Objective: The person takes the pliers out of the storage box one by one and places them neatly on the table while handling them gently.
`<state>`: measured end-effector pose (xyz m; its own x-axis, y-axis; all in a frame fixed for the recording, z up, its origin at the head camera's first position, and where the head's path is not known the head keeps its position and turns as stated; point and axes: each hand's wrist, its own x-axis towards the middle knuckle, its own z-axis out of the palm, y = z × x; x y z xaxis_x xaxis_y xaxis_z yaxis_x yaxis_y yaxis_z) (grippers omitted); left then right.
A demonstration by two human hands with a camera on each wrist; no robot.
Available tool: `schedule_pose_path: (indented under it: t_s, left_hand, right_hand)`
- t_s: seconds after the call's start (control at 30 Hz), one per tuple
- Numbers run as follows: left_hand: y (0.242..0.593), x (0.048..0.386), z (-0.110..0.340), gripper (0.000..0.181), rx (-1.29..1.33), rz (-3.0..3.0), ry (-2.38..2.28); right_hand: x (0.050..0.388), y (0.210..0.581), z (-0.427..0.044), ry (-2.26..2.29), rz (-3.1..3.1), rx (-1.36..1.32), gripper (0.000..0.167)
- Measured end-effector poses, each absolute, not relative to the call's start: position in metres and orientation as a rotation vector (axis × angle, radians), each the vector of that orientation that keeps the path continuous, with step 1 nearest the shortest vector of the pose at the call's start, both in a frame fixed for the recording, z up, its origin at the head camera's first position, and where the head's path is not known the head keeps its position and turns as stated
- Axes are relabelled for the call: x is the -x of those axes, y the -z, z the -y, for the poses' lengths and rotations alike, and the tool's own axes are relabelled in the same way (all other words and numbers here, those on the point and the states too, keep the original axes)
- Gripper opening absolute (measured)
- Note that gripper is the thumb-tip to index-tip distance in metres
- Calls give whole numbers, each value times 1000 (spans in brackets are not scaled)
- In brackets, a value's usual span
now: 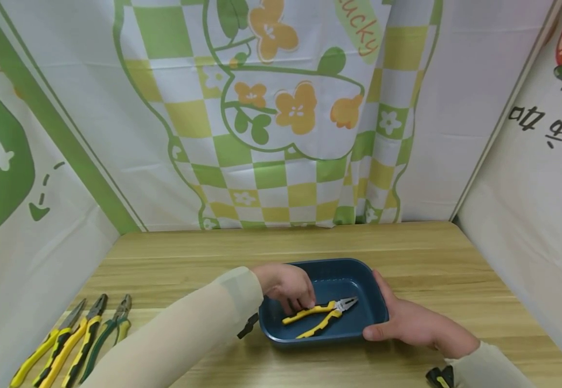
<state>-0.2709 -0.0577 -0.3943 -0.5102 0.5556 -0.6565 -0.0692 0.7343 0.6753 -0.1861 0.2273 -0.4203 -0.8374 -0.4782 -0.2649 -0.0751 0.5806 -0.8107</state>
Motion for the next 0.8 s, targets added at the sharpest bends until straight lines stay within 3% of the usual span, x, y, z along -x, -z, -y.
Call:
schedule_pose_path:
  t_s: [0.8]
  left_hand:
    - [398,261,54,11,-430,-2018,-747]
  right_hand:
    - [186,419,-228,1174,-2333,442,123]
